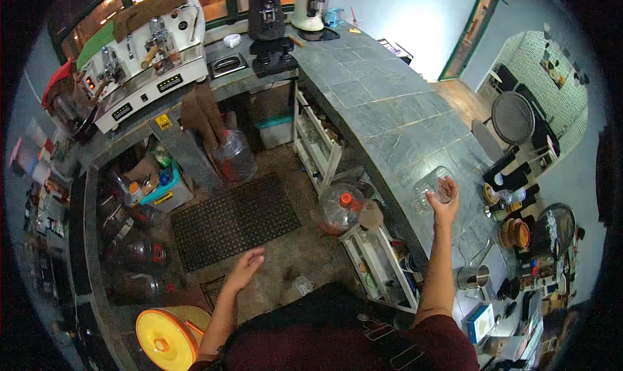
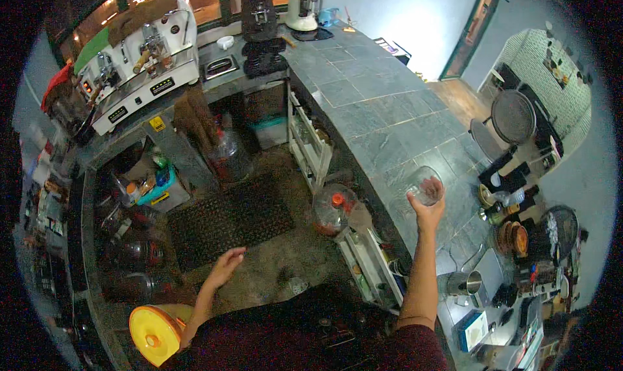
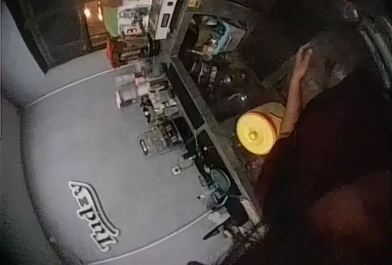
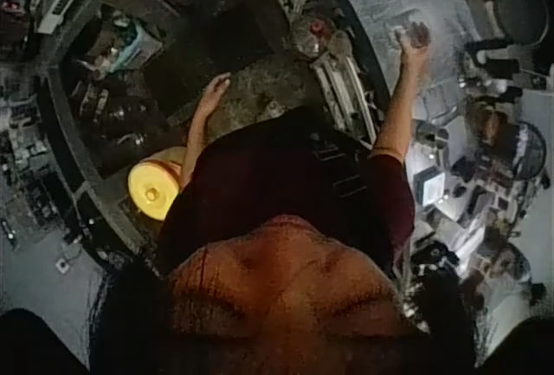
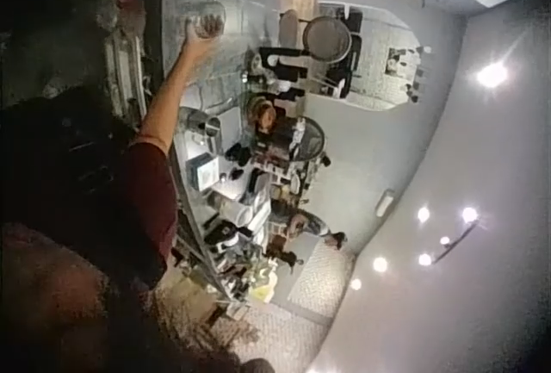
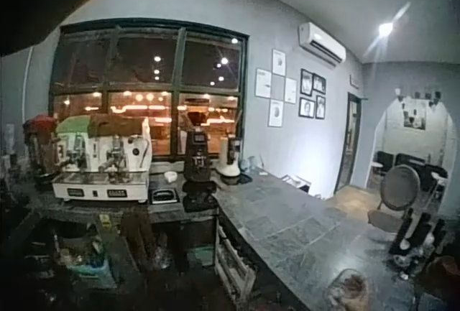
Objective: The person prepares a coffee beverage by getting ice, milk, and pouring it into a glass with coffee.
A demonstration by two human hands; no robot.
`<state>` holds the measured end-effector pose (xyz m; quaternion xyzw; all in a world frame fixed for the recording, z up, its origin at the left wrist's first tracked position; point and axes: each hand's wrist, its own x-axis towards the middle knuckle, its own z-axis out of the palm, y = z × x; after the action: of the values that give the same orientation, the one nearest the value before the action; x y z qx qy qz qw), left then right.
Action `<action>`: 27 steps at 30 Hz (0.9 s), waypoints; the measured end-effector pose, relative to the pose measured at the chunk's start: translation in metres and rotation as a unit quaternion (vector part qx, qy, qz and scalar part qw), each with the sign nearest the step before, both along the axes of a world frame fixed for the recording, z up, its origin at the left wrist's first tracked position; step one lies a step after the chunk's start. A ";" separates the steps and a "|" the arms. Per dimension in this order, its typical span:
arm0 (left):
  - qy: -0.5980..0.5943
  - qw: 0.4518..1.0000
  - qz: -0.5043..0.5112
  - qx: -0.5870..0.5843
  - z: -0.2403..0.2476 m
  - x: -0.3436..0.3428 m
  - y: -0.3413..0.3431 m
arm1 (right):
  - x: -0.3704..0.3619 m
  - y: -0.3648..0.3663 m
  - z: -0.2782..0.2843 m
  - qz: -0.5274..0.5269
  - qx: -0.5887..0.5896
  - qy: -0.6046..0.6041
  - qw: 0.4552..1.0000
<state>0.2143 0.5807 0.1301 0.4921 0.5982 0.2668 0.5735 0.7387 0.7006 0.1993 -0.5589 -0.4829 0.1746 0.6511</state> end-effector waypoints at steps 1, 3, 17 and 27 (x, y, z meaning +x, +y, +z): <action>-0.040 0.999 0.004 0.027 0.015 0.007 0.005 | -0.021 0.004 0.015 0.048 0.004 0.010 0.999; -0.079 0.995 0.021 0.058 0.039 0.017 0.012 | -0.065 0.006 0.048 0.095 0.008 -0.028 0.995; -0.019 0.918 0.111 0.380 0.184 -0.075 -0.134 | -0.409 -0.114 0.150 0.581 0.064 -0.049 0.810; 0.123 0.805 0.369 0.449 0.165 -0.172 -0.372 | -0.614 -0.351 0.110 0.758 0.058 -0.057 0.647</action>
<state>0.0420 0.2091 0.2951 0.4655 0.6134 0.6344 0.0686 0.1250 0.3500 0.3090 0.0320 -0.7834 0.5469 0.2937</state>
